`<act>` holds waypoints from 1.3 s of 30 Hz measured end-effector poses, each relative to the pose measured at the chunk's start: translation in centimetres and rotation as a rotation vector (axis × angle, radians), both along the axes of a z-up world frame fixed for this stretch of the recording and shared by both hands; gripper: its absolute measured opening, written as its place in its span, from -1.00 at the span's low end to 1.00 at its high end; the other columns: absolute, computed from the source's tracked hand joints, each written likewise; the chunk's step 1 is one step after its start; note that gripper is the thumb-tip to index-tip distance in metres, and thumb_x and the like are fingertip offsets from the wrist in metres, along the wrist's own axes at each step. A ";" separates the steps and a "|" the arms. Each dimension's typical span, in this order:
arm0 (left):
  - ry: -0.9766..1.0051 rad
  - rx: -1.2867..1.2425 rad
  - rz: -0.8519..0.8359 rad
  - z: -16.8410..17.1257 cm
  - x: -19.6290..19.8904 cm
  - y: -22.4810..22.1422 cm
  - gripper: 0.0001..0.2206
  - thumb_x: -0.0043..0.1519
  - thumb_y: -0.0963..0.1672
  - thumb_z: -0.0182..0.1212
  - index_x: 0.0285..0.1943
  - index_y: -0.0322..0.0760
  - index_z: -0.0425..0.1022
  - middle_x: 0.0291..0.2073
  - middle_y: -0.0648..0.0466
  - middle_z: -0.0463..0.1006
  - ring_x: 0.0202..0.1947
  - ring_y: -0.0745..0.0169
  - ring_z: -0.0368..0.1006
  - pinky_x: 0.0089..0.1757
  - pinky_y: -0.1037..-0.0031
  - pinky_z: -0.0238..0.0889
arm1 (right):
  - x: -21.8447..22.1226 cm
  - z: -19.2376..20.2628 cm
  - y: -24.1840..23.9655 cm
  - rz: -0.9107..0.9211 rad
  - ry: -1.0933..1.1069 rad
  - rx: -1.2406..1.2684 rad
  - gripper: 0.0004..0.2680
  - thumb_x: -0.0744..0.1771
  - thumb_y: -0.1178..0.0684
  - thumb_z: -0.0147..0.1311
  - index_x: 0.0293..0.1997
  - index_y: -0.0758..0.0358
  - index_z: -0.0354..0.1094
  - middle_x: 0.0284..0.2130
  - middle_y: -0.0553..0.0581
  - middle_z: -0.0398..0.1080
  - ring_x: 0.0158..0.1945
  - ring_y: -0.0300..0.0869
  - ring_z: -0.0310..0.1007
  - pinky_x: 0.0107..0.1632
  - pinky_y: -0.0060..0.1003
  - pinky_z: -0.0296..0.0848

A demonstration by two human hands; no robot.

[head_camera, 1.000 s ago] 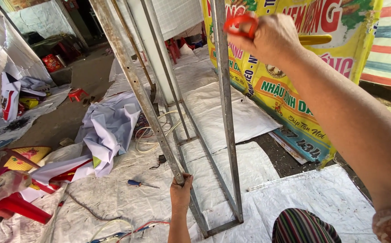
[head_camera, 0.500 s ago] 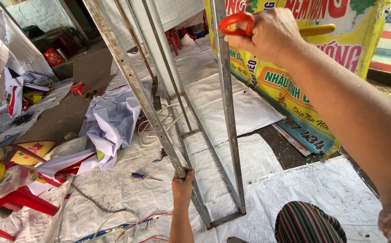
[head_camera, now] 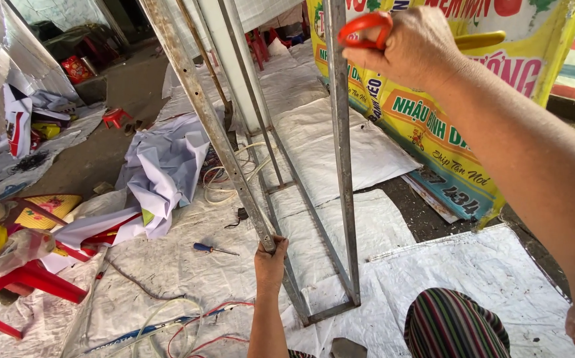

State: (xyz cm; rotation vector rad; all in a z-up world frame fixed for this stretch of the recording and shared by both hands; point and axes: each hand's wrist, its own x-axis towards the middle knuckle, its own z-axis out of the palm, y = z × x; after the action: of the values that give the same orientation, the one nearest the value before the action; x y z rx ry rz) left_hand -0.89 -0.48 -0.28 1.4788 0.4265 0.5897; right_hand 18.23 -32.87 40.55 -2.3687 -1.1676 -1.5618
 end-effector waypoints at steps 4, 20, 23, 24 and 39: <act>0.025 0.012 0.007 0.2 -0.2 -0.2 -0.96 0.19 -0.17 0.36 -0.24 -0.17 0.60 -0.49 0.18 0.47 -0.49 0.32 0.28 -0.36 0.43 0.21 | -1.0 -2.0 0.1 0.010 0.064 -0.068 -0.74 0.47 -0.40 0.09 -0.04 -0.22 0.63 -0.67 -0.10 0.44 -0.59 -0.18 0.48 -0.42 -0.18 0.49; 0.008 0.018 0.030 0.3 -0.2 -0.2 -0.94 0.17 -0.18 0.38 -0.25 -0.16 0.59 -0.44 0.16 0.57 -0.46 0.34 0.37 -0.37 0.46 0.31 | -0.7 -2.5 0.6 -0.086 0.135 -0.068 -0.66 0.50 -0.51 -0.03 -0.22 -0.26 0.52 -0.64 -0.12 0.42 -0.58 -0.19 0.44 -0.45 -0.19 0.40; -0.005 0.011 0.028 0.2 -0.1 -0.2 -0.94 0.16 -0.18 0.39 -0.25 -0.17 0.59 -0.43 0.16 0.57 -0.46 0.34 0.36 -0.38 0.47 0.31 | 0.5 -3.0 0.7 -0.016 0.016 0.028 -0.58 0.51 -0.46 0.11 -0.38 -0.03 0.50 -0.60 -0.04 0.43 -0.53 -0.11 0.45 -0.42 -0.13 0.36; -0.002 0.015 0.030 0.1 -0.1 -0.1 -0.93 0.16 -0.18 0.39 -0.25 -0.17 0.60 -0.43 0.16 0.57 -0.46 0.34 0.36 -0.38 0.46 0.31 | 0.7 -3.2 0.7 0.066 -0.082 0.047 -0.65 0.51 -0.38 0.22 -0.34 -0.05 0.53 -0.54 -0.07 0.47 -0.49 -0.13 0.49 -0.43 -0.15 0.37; 0.035 0.006 -0.007 0.6 -0.4 -0.3 -0.94 0.21 -0.17 0.34 -0.20 -0.14 0.57 -0.51 0.17 0.47 -0.50 0.31 0.31 -0.37 0.41 0.24 | -4.4 -4.0 2.0 -0.254 0.309 -0.207 -0.43 0.48 -0.59 -0.28 -0.52 -0.05 0.44 -0.76 -0.12 0.29 -0.67 -0.22 0.40 -0.42 -0.13 0.50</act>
State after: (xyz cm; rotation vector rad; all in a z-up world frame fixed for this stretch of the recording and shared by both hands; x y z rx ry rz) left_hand -1.24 -0.80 0.32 1.4973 0.4470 0.5612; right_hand 13.83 -30.90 36.57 -2.8602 -1.0388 -1.1127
